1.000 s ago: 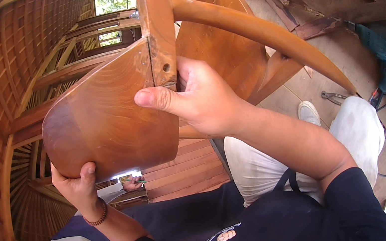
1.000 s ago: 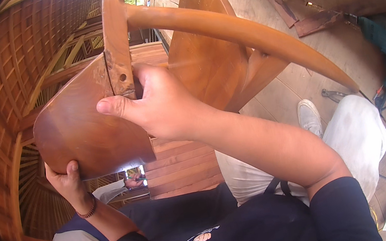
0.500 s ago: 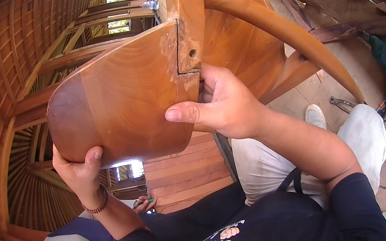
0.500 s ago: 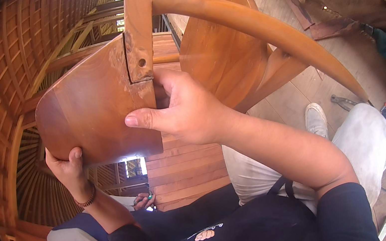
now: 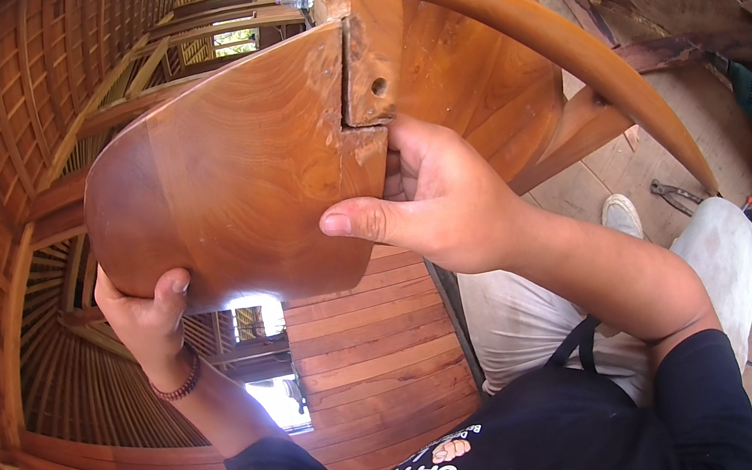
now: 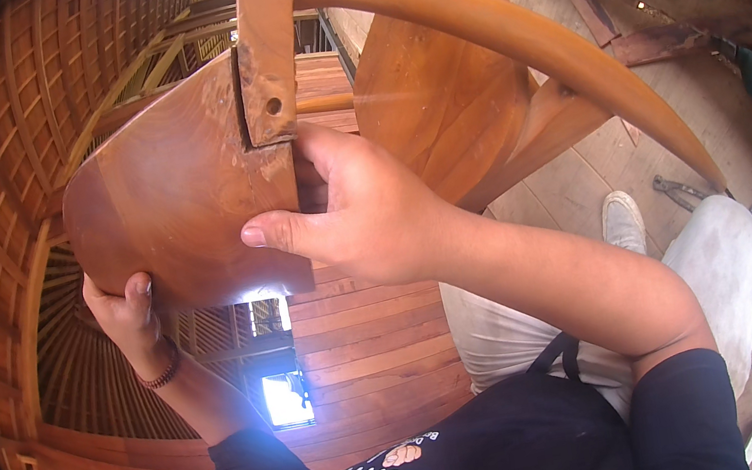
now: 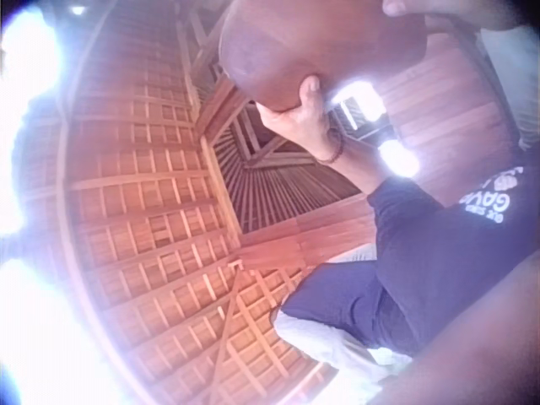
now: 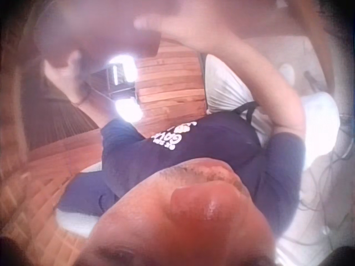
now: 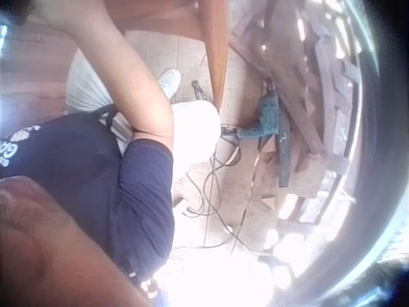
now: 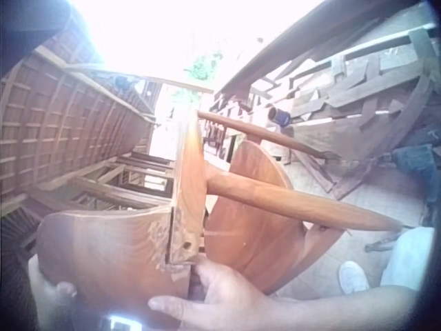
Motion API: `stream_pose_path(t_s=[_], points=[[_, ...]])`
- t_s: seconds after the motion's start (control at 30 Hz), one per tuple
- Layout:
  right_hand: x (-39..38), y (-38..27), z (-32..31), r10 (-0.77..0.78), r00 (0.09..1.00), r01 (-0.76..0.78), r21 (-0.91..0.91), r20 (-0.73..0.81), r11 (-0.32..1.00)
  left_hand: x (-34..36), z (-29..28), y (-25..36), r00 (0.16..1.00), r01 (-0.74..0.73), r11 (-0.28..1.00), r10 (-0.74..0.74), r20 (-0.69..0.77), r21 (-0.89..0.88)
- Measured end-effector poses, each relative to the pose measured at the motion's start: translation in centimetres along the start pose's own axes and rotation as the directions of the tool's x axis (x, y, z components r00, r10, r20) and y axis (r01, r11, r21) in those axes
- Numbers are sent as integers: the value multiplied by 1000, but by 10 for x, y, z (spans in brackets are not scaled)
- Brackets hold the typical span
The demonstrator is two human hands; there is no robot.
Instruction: The person repairs a wooden chair by using a power drill to remove a broken piece, then uses an angle grinder to smooth the edges. They repeatedly test the fit of the detached piece against the chair frame.
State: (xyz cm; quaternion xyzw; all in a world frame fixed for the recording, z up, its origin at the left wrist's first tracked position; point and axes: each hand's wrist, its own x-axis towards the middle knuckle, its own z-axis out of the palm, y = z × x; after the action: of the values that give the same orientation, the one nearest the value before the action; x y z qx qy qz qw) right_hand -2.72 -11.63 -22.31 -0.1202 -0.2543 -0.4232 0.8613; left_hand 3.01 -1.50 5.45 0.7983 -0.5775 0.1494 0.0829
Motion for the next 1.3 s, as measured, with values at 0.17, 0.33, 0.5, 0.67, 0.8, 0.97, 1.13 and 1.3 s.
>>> stream_pose_path(t_s=[0.17,0.33,0.5,0.67,0.8,0.97,1.13,1.3], points=[[-3,-9,5,97,995,-98,29,9,995,14,-12,-7,994,7,1000,-9,107,18],[-3,-10,5,142,990,-142,24,18,990,18,-10,-11,994,4,1000,-5,113,3],[-6,-1,5,70,996,-66,-55,61,996,30,-17,-16,989,0,1000,-4,148,26],[-5,6,14,69,995,-75,81,70,994,43,-21,-25,987,11,1000,-11,160,2],[-6,7,13,85,995,-87,27,50,996,49,-19,-28,986,27,999,-23,167,-23],[-6,2,14,79,996,-81,39,36,996,49,-15,-17,987,27,999,-22,159,-32],[-10,1,10,160,987,-159,-56,7,986,30,-12,-16,993,38,998,-32,112,-53],[-15,-6,9,237,969,-239,-31,-68,970,4,4,8,997,69,994,-65,44,-79]])
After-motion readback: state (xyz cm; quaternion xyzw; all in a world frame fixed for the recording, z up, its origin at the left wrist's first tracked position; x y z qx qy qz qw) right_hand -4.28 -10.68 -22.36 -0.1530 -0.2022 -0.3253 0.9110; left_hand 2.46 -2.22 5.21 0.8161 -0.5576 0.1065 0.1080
